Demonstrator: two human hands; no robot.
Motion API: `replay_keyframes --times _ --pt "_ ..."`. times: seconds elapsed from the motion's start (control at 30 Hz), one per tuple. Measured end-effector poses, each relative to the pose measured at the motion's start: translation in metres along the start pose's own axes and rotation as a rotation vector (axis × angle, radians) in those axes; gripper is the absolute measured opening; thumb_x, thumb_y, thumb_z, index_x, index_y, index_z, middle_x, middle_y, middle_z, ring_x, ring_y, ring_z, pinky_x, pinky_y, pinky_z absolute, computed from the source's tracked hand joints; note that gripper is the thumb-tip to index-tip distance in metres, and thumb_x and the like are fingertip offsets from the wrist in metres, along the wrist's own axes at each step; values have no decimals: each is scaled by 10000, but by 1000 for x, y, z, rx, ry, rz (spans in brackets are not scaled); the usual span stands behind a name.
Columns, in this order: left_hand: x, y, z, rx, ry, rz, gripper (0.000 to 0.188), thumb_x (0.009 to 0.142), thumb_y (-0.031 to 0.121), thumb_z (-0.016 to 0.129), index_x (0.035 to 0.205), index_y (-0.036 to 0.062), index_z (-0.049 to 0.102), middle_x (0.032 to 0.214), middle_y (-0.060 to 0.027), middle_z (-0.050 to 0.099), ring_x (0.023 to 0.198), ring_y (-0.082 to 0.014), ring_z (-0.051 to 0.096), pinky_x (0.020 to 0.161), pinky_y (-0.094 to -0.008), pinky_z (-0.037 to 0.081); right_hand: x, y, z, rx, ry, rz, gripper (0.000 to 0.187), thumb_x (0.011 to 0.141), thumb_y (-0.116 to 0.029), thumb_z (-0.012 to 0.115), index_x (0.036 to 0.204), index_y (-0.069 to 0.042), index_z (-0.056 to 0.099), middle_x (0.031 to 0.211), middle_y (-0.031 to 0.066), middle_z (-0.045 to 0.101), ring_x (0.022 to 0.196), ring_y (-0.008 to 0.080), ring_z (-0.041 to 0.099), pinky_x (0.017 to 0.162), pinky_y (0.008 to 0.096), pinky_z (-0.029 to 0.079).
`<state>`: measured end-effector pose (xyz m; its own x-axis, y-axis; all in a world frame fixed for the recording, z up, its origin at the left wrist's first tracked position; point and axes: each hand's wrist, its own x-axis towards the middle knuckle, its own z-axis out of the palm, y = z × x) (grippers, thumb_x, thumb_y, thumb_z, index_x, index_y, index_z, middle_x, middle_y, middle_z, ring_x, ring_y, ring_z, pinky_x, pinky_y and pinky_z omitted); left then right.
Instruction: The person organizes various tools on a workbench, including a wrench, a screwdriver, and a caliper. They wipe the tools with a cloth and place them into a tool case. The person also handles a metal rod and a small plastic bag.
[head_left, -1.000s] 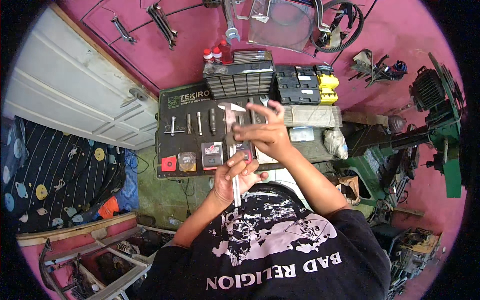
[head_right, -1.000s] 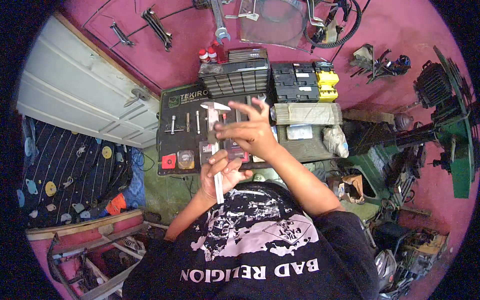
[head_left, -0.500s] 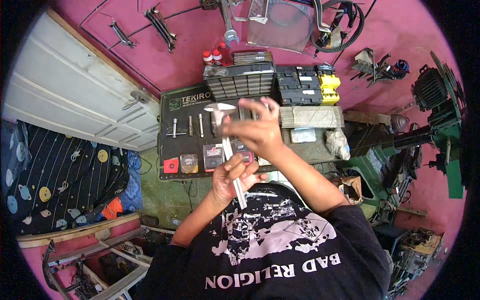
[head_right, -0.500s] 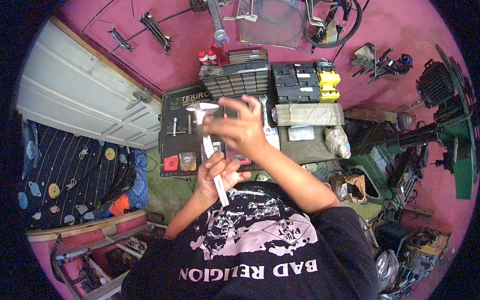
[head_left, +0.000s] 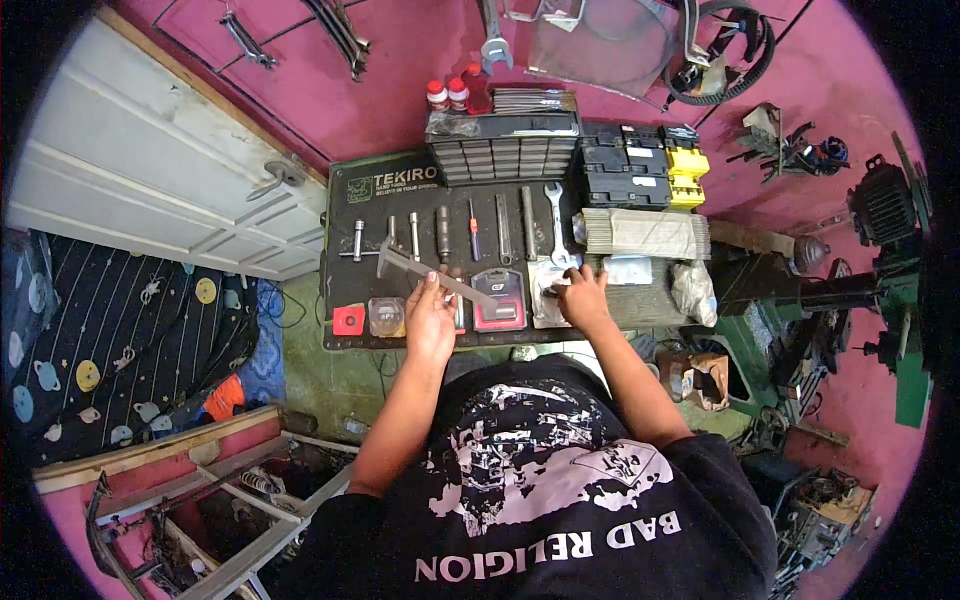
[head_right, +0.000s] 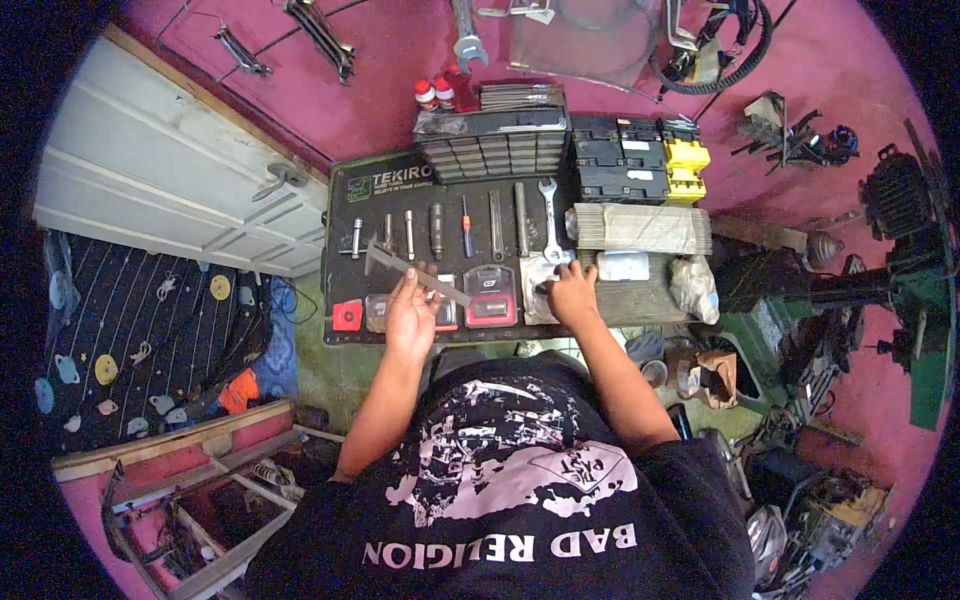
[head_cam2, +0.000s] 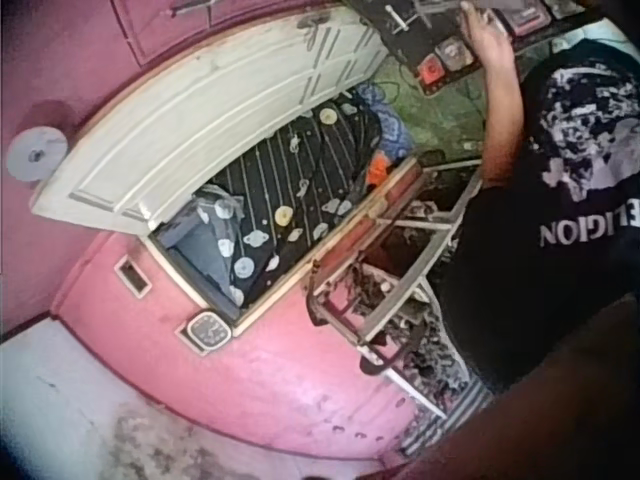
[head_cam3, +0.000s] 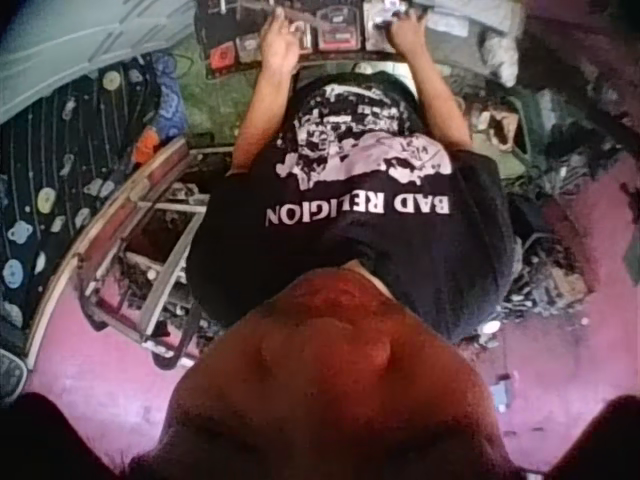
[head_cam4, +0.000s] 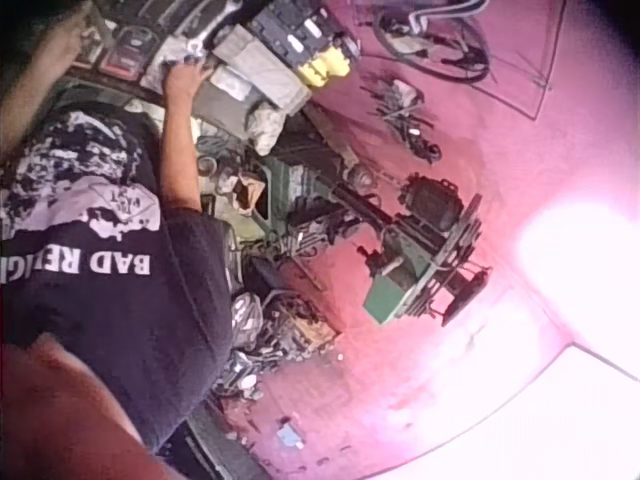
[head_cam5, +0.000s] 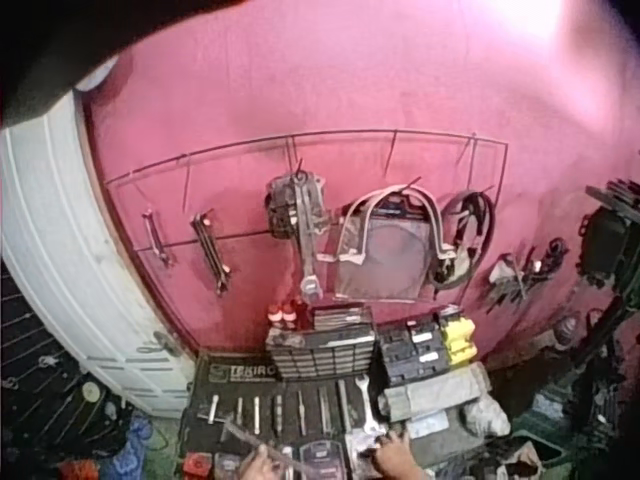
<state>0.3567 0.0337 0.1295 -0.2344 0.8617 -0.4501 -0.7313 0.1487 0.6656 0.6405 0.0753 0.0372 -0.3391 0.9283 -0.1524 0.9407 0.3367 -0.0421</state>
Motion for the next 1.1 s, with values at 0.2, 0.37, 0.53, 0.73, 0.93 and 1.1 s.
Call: replay_keyframes --times 0.2,0.37,0.53,0.73,0.93,1.1 --pt "28 -4 -21 274 74 100 252 1022 279 602 1193 114 682 1137 -37 728 960 -68 595 803 -278 407 13 -73 -104 361 387 -93 299 855 -205 694 1151 -199 731 1016 24 709 1032 236 587 968 551 339" --pt "35 19 -6 282 40 160 325 1051 312 544 1259 90 656 1159 -22 725 990 -52 599 878 -279 351 31 -123 -125 443 357 -159 350 830 -219 728 1173 -150 730 966 19 728 951 205 611 949 501 334" --pt "48 48 -15 353 -10 182 350 1050 306 546 1275 58 648 1185 -73 720 1074 -101 618 894 -279 361 39 -165 -138 426 397 -137 344 796 -231 766 1129 -148 742 939 3 712 960 197 603 943 494 340" --pt "70 78 -48 328 -218 53 418 1042 285 558 1356 11 591 1287 -103 669 1106 -143 609 961 -315 419 55 -194 -121 401 482 8 302 762 -166 795 1059 -138 742 916 1 716 949 201 620 931 478 350" --pt "98 93 -88 452 -590 -120 500 1033 241 577 1479 36 478 1482 -112 526 1111 -126 567 1009 -305 419 82 -181 -114 219 588 27 274 792 -110 722 1049 -206 734 979 -49 713 978 188 609 915 505 329" --pt "138 88 -150 911 -523 -112 396 1002 176 620 1386 80 604 1293 -95 673 1036 -122 610 989 -312 461 111 -149 -87 166 583 -23 376 753 -82 706 1093 -239 737 1015 -67 700 990 161 597 901 530 334"
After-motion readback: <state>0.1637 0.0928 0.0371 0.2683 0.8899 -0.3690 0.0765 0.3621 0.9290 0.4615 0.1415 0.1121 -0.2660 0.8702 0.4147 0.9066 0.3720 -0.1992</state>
